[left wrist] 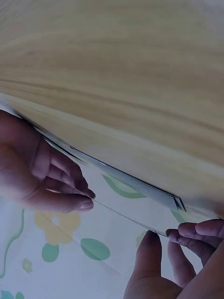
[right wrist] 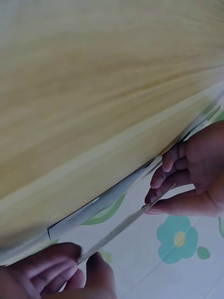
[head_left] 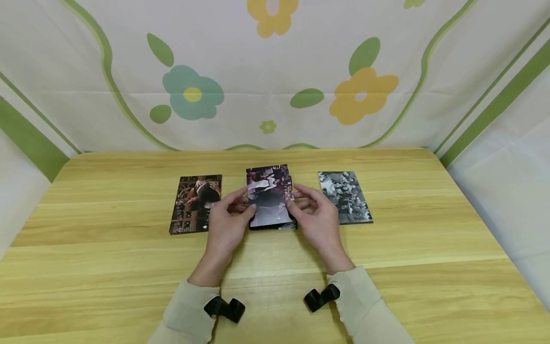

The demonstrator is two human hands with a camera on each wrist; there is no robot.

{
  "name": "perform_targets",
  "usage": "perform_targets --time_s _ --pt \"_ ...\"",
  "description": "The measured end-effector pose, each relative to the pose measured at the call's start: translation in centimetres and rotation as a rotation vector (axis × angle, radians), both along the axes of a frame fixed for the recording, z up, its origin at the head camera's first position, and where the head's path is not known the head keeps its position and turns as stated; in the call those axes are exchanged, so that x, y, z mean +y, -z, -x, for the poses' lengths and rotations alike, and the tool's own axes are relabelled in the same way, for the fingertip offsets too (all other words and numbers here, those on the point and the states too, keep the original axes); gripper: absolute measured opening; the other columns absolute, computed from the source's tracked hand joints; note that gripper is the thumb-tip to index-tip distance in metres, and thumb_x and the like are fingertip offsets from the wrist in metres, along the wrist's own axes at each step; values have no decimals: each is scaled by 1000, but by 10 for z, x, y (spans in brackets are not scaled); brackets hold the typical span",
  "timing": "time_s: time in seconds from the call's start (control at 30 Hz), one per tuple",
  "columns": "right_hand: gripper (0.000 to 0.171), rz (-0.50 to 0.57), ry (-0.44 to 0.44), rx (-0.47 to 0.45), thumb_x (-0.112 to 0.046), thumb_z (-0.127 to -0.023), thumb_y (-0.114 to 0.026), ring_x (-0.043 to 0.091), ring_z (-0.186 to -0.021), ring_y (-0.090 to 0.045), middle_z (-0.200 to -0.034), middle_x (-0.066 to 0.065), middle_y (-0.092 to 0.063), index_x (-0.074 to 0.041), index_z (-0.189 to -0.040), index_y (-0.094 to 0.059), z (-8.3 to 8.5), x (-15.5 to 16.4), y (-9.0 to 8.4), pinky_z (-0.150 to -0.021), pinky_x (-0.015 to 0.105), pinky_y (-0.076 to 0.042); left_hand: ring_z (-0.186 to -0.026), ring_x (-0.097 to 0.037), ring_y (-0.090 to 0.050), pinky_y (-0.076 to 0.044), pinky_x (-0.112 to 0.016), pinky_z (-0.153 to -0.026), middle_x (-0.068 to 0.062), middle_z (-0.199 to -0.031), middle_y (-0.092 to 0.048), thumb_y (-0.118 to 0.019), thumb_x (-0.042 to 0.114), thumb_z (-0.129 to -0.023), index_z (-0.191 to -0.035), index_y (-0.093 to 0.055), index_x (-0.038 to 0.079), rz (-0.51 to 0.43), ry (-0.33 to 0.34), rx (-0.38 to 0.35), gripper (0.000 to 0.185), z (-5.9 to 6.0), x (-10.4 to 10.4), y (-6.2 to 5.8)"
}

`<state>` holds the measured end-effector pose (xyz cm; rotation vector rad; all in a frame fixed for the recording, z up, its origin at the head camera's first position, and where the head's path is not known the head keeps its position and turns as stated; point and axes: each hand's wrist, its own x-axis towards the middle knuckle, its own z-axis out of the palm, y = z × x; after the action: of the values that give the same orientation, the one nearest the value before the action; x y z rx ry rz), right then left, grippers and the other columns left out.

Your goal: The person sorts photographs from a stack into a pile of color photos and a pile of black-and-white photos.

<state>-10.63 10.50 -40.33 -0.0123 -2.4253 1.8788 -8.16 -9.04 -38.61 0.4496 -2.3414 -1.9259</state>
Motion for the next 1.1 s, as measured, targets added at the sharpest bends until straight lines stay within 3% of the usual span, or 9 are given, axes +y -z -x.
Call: perform_targets --time_s 0.13,0.27,0.53,0.83,1.1 --pt "50 111 -17 6 -1 -90 -83 9 -89 -73 -126 14 -75 -7 -138 -71 -1 -2 -1 -80 22 -63 -105 -19 -66 -55 -14 -80 -16 -125 -69 -74 -3 -96 -143 -70 12 -77 -18 -5 49 0 -3 -3" --pt "50 148 -33 24 -1 -90 -83 9 -92 -74 -127 16 -75 -6 -138 -70 -2 -4 -2 -84 23 -63 -105 -12 -67 -58 -15 -81 -13 -127 -67 -73 -2 -99 -144 -70 14 -140 -31 -33 48 0 -11 -7" --pt "51 194 -53 22 6 -90 -78 12 -96 -74 -130 17 -73 -6 -139 -70 -4 -3 -9 -90 23 -63 -107 -10 -68 -58 -18 -82 -11 -130 -67 -73 3 -101 -141 -72 16 -151 -22 -64 42 1 -17 -14" --pt "56 83 -82 -44 2 -90 -80 11 -94 -74 -130 10 -76 -12 -143 -69 -4 -18 -17 -82 22 -62 -100 -7 -67 -56 -16 -73 -7 -125 -68 -74 4 -100 -137 -74 12 -130 -75 -90 38 0 -30 -26" --pt "57 -58 -183 -46 -2 -91 -80 18 -96 -76 -127 6 -77 -13 -145 -67 -4 -65 -30 -75 28 -64 -103 -7 -61 -54 -11 -78 -8 -135 -69 -71 3 -100 -142 -71 11 -15 -152 -134 43 1 -71 -27"
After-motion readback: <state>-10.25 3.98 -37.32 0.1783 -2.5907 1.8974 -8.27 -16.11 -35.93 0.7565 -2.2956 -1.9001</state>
